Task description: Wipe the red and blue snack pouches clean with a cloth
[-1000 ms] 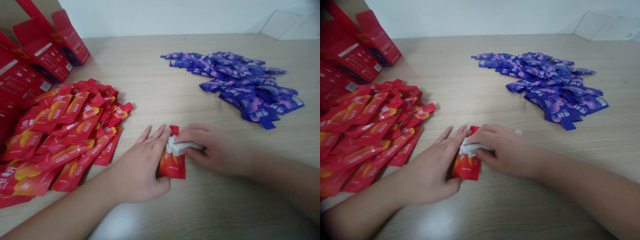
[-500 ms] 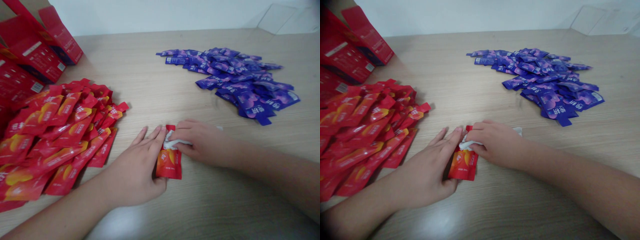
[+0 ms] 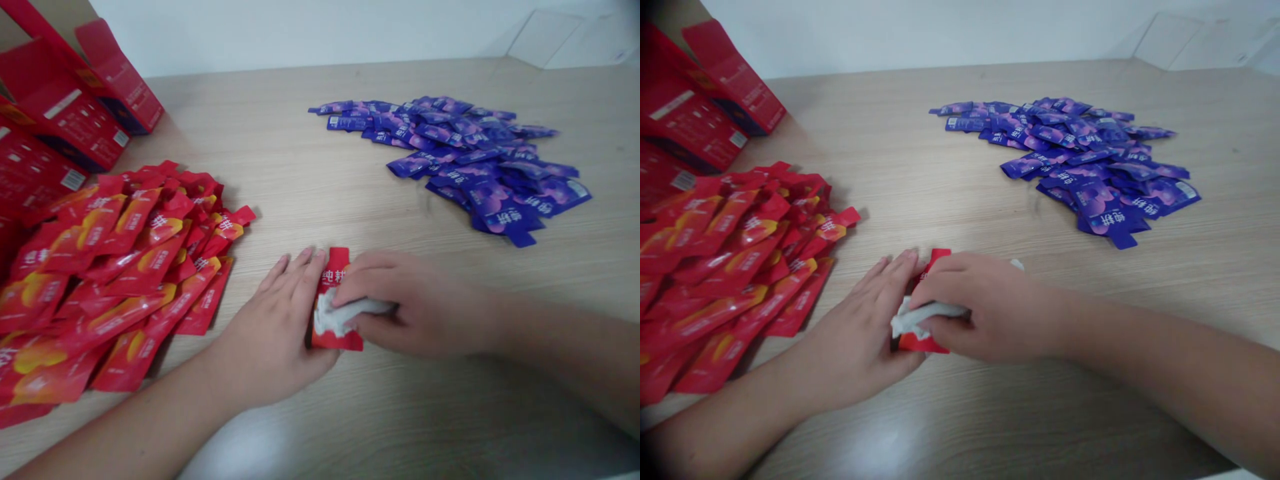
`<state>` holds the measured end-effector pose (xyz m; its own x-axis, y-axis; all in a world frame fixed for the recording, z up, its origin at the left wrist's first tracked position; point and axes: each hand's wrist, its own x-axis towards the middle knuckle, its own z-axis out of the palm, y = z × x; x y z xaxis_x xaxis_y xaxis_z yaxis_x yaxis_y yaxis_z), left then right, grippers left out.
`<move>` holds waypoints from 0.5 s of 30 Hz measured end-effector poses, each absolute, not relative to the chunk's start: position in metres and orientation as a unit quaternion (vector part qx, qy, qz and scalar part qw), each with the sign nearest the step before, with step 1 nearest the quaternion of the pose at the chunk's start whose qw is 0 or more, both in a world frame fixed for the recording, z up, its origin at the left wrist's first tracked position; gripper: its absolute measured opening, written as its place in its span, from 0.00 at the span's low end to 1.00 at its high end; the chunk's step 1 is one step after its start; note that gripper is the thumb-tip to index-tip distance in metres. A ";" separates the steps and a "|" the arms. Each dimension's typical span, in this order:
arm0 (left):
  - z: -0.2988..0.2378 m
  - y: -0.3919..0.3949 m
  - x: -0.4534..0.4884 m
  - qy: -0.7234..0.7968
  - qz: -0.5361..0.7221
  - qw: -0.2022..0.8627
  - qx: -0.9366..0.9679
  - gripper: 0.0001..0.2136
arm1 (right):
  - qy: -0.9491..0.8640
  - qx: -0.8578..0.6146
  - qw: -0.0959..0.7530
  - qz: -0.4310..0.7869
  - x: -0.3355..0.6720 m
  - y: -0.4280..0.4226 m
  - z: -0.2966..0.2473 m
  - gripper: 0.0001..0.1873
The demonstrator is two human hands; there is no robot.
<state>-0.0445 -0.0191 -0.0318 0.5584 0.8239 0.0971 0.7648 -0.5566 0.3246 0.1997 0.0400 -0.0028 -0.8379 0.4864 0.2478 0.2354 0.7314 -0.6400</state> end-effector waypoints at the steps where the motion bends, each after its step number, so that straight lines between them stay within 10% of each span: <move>1: -0.031 -0.019 -0.044 0.457 0.121 0.130 0.871 0.53 | -0.913 -0.184 0.167 0.323 0.198 0.037 -0.001 0.07; 15: -0.023 -0.020 -0.043 0.468 0.109 0.124 0.868 0.50 | -0.951 -0.239 0.100 0.168 0.188 0.049 -0.012 0.05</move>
<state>-0.0429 -0.0199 -0.0234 0.5392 0.8390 0.0727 0.7850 -0.5320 0.3173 0.1881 0.0494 -0.0118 -0.8656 0.4885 0.1102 0.4210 0.8291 -0.3679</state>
